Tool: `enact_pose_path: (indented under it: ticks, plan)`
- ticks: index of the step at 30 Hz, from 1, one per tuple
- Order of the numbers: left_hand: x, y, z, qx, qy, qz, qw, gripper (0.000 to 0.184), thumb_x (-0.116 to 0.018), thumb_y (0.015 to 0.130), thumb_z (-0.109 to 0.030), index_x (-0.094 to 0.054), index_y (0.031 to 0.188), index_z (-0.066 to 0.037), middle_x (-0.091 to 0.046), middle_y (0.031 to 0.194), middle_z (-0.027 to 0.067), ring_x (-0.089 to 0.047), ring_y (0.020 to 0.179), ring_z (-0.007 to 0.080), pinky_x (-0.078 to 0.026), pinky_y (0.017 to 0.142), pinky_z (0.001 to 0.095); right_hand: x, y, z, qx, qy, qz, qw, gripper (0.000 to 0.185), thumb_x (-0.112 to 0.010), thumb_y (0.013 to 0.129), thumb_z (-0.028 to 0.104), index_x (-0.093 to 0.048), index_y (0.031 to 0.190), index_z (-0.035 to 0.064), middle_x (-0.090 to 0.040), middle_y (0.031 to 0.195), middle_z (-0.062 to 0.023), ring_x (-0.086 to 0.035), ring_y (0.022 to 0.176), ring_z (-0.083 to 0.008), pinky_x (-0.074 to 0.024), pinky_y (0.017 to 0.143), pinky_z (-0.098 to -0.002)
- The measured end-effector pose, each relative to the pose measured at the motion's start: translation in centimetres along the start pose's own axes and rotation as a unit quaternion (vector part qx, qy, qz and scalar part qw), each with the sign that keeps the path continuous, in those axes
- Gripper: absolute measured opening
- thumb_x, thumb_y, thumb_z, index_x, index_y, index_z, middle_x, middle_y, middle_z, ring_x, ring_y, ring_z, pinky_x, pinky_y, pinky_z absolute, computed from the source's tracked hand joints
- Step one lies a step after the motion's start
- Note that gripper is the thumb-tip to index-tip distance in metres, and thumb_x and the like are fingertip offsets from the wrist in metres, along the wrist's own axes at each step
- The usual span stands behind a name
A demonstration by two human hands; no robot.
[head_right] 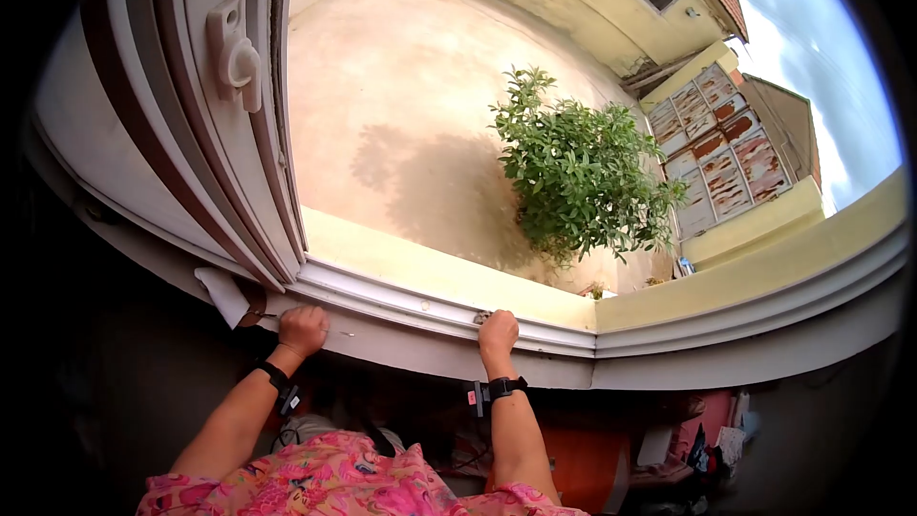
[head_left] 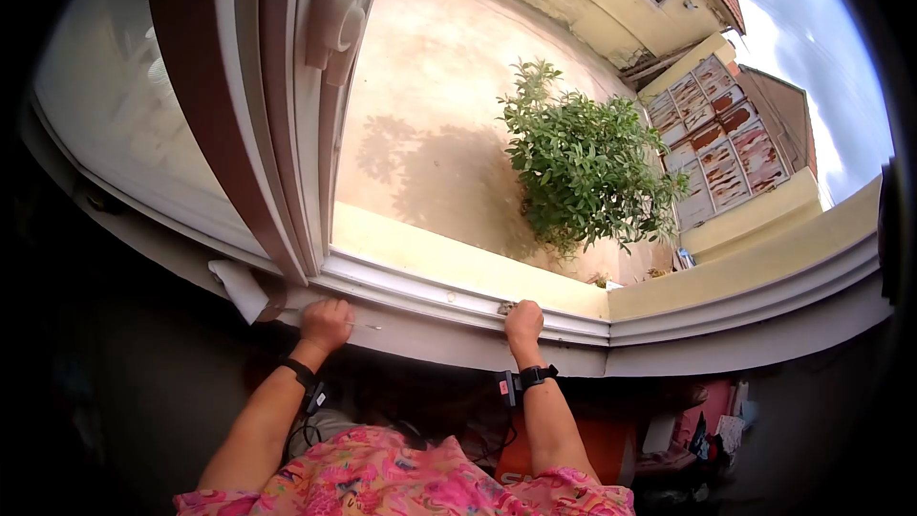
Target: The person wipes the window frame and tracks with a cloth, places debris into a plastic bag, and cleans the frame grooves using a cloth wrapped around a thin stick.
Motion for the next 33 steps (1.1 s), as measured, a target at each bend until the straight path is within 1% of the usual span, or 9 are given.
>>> enact_pose_path:
  ticks: [7, 15, 19, 21, 22, 23, 27, 30, 33]
  plan:
    - [-0.4, -0.1, 0.1, -0.003, 0.013, -0.016, 1.000, 0.014, -0.059, 0.065, -0.015, -0.046, 0.058, -0.014, -0.048, 0.056, 0.0034, -0.051, 0.052, 0.0242, -0.041, 0.047, 0.0380, 3.1, 1.0, -2.5, -0.227, 0.075, 0.012, 0.971, 0.011, -0.057, 0.073, 0.005, -0.063, 0.077, -0.0034, -0.062, 0.083, -0.0246, -0.062, 0.080, -0.0379, -0.0507, 0.071, -0.0409]
    - [0.0, 0.2, 0.0, 0.002, -0.003, -0.006, 1.000, 0.015, -0.057, 0.066, -0.015, -0.046, 0.057, -0.013, -0.048, 0.053, 0.0064, -0.049, 0.048, 0.0278, -0.040, 0.045, 0.0410, -1.0, -3.8, 17.6, 0.066, 0.201, 0.054, 0.976, 0.019, -0.056, 0.075, 0.014, -0.063, 0.068, -0.0021, -0.060, 0.071, -0.0226, -0.060, 0.069, -0.0384, -0.0481, 0.066, -0.0427]
    - [-0.5, -0.1, 0.4, -0.011, 0.044, -0.004, 0.999, 0.017, -0.056, 0.069, -0.016, -0.045, 0.056, -0.012, -0.048, 0.052, 0.0079, -0.049, 0.047, 0.0289, -0.039, 0.044, 0.0416, -0.2, -4.3, 21.7, 0.150, 0.372, 0.080, 0.912, 0.019, -0.062, 0.075, 0.016, -0.066, 0.079, -0.0027, -0.064, 0.075, -0.0196, -0.061, 0.065, -0.0300, -0.0486, 0.062, -0.0362]
    - [-0.9, -0.5, 0.8, -0.007, 0.045, 0.019, 0.999, 0.016, -0.055, 0.069, -0.016, -0.045, 0.058, -0.012, -0.048, 0.054, 0.0082, -0.050, 0.050, 0.0291, -0.041, 0.048, 0.0413, 1.6, -3.9, 20.1, 0.080, 0.642, 0.201, 0.736, 0.020, -0.063, 0.079, 0.015, -0.065, 0.086, -0.0031, -0.065, 0.074, -0.0093, -0.059, 0.063, -0.0134, -0.0467, 0.058, -0.0262]
    - [-1.0, -0.6, 0.9, -0.005, 0.048, 0.031, 0.998, 0.015, -0.055, 0.070, -0.016, -0.045, 0.059, -0.011, -0.049, 0.056, 0.0084, -0.050, 0.051, 0.0292, -0.041, 0.050, 0.0412, 3.3, -3.8, 17.8, 0.079, 0.666, 0.201, 0.714, 0.018, -0.062, 0.082, 0.012, -0.064, 0.090, -0.0035, -0.064, 0.075, -0.0025, -0.053, 0.065, -0.0044, -0.0435, 0.058, -0.0189]
    - [-0.9, -0.7, 0.9, -0.005, 0.038, 0.035, 0.999, 0.014, -0.055, 0.070, -0.015, -0.046, 0.060, -0.011, -0.049, 0.057, 0.0086, -0.051, 0.053, 0.0293, -0.041, 0.051, 0.0412, 2.8, -3.5, 15.1, 0.071, 0.703, 0.142, 0.693, 0.018, -0.061, 0.081, 0.012, -0.064, 0.091, -0.0027, -0.064, 0.073, -0.0044, -0.056, 0.062, -0.0078, -0.0451, 0.058, -0.0225]
    - [-1.0, -0.8, 1.2, -0.011, 0.035, 0.046, 0.998, 0.014, -0.054, 0.072, -0.012, -0.045, 0.061, -0.009, -0.049, 0.059, 0.0099, -0.051, 0.056, 0.0302, -0.041, 0.052, 0.0416, 4.4, -1.3, -1.6, -0.092, 0.568, -0.076, 0.815, 0.015, -0.061, 0.081, 0.009, -0.063, 0.090, -0.0028, -0.063, 0.072, -0.0051, -0.057, 0.063, -0.0088, -0.0460, 0.059, -0.0229]
    - [-0.8, -0.7, 1.1, -0.012, 0.041, 0.050, 0.998, 0.015, -0.053, 0.072, -0.011, -0.044, 0.061, -0.008, -0.048, 0.058, 0.0109, -0.050, 0.056, 0.0310, -0.041, 0.052, 0.0422, 4.2, -0.2, -16.1, -0.149, 0.233, -0.231, 0.933, 0.013, -0.060, 0.078, 0.013, -0.064, 0.087, 0.0041, -0.058, 0.082, -0.0149, -0.056, 0.076, -0.0300, -0.0463, 0.068, -0.0374]
    - [-0.4, -0.6, 0.9, -0.008, 0.050, 0.054, 0.997, 0.017, -0.054, 0.073, -0.009, -0.043, 0.060, -0.007, -0.046, 0.057, 0.0117, -0.049, 0.055, 0.0319, -0.040, 0.051, 0.0427, 6.7, -0.6, -21.8, -0.196, 0.099, -0.175, 0.960, 0.013, -0.057, 0.080, 0.014, -0.062, 0.084, 0.0036, -0.057, 0.085, -0.0160, -0.056, 0.082, -0.0338, -0.0460, 0.070, -0.0408]
Point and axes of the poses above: each hand's wrist, its own y-axis towards the middle knuckle, its own x-axis out of the back of the hand, z = x × y, the point moved 1 cm from there along y, towards the middle knuckle
